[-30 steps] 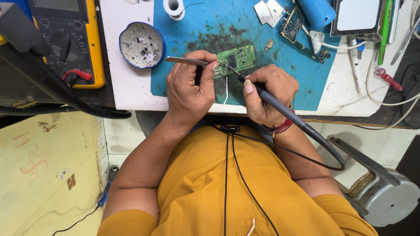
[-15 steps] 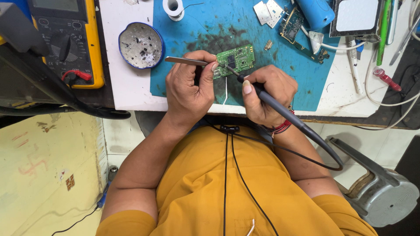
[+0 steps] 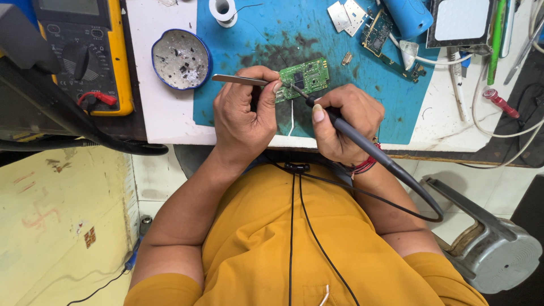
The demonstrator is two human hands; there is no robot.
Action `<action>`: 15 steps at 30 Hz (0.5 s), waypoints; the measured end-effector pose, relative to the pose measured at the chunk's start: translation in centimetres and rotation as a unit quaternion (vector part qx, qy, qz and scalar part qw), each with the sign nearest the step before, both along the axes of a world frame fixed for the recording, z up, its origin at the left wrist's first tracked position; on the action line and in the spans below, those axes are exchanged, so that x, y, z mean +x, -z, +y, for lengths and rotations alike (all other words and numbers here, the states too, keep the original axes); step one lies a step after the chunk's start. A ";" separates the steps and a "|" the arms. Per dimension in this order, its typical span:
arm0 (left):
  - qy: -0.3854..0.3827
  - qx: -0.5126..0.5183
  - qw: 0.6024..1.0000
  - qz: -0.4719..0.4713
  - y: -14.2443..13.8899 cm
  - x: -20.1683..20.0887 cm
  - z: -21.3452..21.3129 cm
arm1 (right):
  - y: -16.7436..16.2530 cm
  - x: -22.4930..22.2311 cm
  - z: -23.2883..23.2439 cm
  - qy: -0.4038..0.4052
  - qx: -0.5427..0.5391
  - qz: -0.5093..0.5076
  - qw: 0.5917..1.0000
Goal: The person solders components on a green circuit board at a workbench, holding the board with tweezers in one hand and a soldering iron in the other, applying solder wire to the board's contacts. They reposition the board and continue soldering different points, briefly reaching away before resuming work.
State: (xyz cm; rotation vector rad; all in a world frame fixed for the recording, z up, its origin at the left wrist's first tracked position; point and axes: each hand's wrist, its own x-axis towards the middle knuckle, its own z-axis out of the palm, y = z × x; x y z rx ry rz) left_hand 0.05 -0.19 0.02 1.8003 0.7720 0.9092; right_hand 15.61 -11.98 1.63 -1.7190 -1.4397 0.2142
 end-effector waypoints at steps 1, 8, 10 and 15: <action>-0.001 -0.004 1.000 0.000 0.0 0.0 0.0 | 0.0 0.0 0.0 -0.001 -0.001 -0.003 1.000; 0.001 0.006 1.000 0.002 0.0 0.0 0.0 | -0.1 0.0 0.0 0.001 -0.003 0.004 1.000; 0.000 0.009 1.000 0.002 0.0 0.0 0.0 | -0.1 0.0 -0.1 0.008 -0.004 0.003 1.000; 0.001 -0.002 1.000 0.003 0.0 0.0 0.0 | 0.0 0.0 -0.1 0.006 -0.005 0.001 1.000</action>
